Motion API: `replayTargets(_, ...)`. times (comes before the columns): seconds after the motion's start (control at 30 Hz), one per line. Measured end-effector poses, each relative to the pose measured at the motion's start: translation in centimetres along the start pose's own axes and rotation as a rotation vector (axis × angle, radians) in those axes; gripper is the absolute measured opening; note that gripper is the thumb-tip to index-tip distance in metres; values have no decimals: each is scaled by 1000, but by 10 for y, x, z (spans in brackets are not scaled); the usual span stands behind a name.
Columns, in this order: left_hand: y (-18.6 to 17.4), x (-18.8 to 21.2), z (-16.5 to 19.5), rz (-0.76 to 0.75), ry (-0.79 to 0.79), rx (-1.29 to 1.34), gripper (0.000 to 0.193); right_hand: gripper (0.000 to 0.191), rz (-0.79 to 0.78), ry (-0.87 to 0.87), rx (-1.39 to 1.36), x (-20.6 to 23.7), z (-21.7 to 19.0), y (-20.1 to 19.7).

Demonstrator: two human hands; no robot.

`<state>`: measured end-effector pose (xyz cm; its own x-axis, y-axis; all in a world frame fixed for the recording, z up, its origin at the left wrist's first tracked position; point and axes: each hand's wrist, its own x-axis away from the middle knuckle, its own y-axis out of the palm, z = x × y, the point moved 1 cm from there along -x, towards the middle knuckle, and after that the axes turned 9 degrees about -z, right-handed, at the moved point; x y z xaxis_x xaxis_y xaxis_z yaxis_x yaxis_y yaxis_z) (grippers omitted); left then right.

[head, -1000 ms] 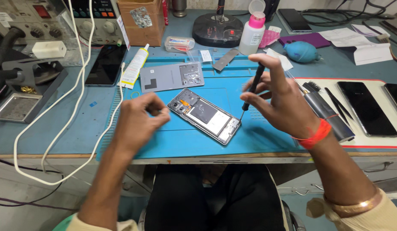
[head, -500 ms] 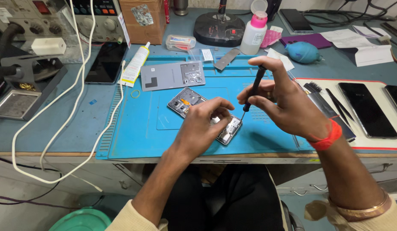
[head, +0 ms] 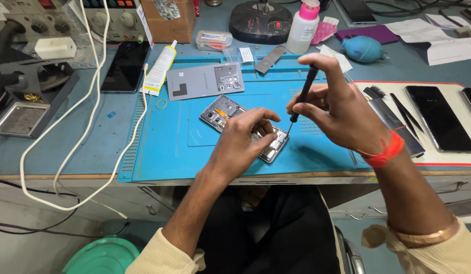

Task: The person works on a disassembled smartphone on a blue repair mat, using a screwdriver to unscrew and adjust internal components while holding the phone steady. They then reassemble the phone, hold it up, and power it on, waiting at the boot screen.

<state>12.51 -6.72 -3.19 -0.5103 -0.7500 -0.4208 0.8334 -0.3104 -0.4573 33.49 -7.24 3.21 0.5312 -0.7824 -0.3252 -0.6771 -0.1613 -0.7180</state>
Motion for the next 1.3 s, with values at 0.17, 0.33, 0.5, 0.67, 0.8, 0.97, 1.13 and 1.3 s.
replayTargets(0.17,2,0,-1,-6,6,0,24,75,85,146,213,-2,3,3)
replayTargets(0.33,2,1,-2,-2,0,38,21,69,15,-57,-9,2,2,3)
replayTargets(0.5,1,1,0,-21,-16,17,22,71,118,37,112,5,5,5)
replayTargets(0.67,-2,1,2,-13,-35,43,33,71,230,-120,-281,10,7,13)
replayTargets(0.8,-2,2,4,2,1,43,43,73,218,-129,-284,10,9,18)
replayTargets(0.97,-3,3,5,9,-38,43,43,73,210,-135,-295,9,10,18)
replayTargets(1.13,-3,3,3,10,-33,68,43,70,226,-153,-297,12,9,16)
replayTargets(1.3,-3,2,3,-12,-60,66,45,73,183,-135,-279,13,6,13)
